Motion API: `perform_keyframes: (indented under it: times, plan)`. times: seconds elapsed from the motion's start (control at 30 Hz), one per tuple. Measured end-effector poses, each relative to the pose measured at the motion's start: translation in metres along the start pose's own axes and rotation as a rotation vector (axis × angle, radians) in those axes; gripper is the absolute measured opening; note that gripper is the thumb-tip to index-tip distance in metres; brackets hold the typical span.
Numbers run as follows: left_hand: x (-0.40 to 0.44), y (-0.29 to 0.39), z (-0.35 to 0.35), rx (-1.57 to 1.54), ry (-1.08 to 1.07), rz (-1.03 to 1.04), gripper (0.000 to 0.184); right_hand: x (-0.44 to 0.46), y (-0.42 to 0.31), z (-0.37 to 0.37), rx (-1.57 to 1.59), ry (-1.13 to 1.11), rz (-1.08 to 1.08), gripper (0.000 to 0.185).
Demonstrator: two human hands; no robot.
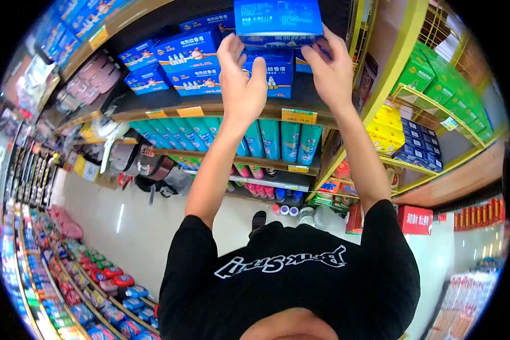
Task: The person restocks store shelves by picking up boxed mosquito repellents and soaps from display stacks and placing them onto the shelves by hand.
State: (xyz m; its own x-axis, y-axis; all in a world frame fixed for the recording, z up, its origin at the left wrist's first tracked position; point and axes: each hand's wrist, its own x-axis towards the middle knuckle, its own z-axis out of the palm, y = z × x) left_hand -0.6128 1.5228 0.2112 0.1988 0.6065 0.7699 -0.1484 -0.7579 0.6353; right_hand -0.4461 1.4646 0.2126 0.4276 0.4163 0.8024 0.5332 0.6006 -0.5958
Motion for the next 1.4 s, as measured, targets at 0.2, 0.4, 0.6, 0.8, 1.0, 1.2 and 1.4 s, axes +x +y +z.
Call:
perform_keyframes:
  times: [0.2, 0.4, 0.6, 0.8, 1.0, 1.2, 1.4]
  plan:
    - [0.080, -0.047, 0.010, 0.111, -0.070, -0.077, 0.068, 0.079, 0.058, 0.030, -0.156, -0.101, 0.182, 0.051]
    - [0.126, -0.104, 0.026, -0.164, -0.162, -0.371, 0.063, 0.100, 0.093, 0.051, -0.411, -0.089, 0.222, 0.049]
    - [0.147, -0.100, 0.021, -0.455, -0.142, -0.533, 0.075, 0.108, 0.095, 0.065, -0.490, -0.100, 0.247, 0.060]
    - [0.134, -0.094, 0.024, -0.528, -0.108, -0.505, 0.070, 0.089, 0.081, 0.060, -0.370, -0.057, 0.289, 0.075]
    - [0.015, 0.007, 0.044, -0.711, -0.255, -0.194, 0.065, -0.023, -0.013, 0.003, -0.319, 0.010, 0.138, 0.062]
    - [-0.154, 0.079, 0.099, -0.786, -0.793, -0.247, 0.052, -0.190, -0.116, -0.109, -0.203, 0.172, 0.398, 0.058]
    - [-0.367, 0.074, 0.187, -0.826, -1.323, -0.667, 0.042, -0.366, -0.184, -0.212, -0.490, 0.458, 0.770, 0.053]
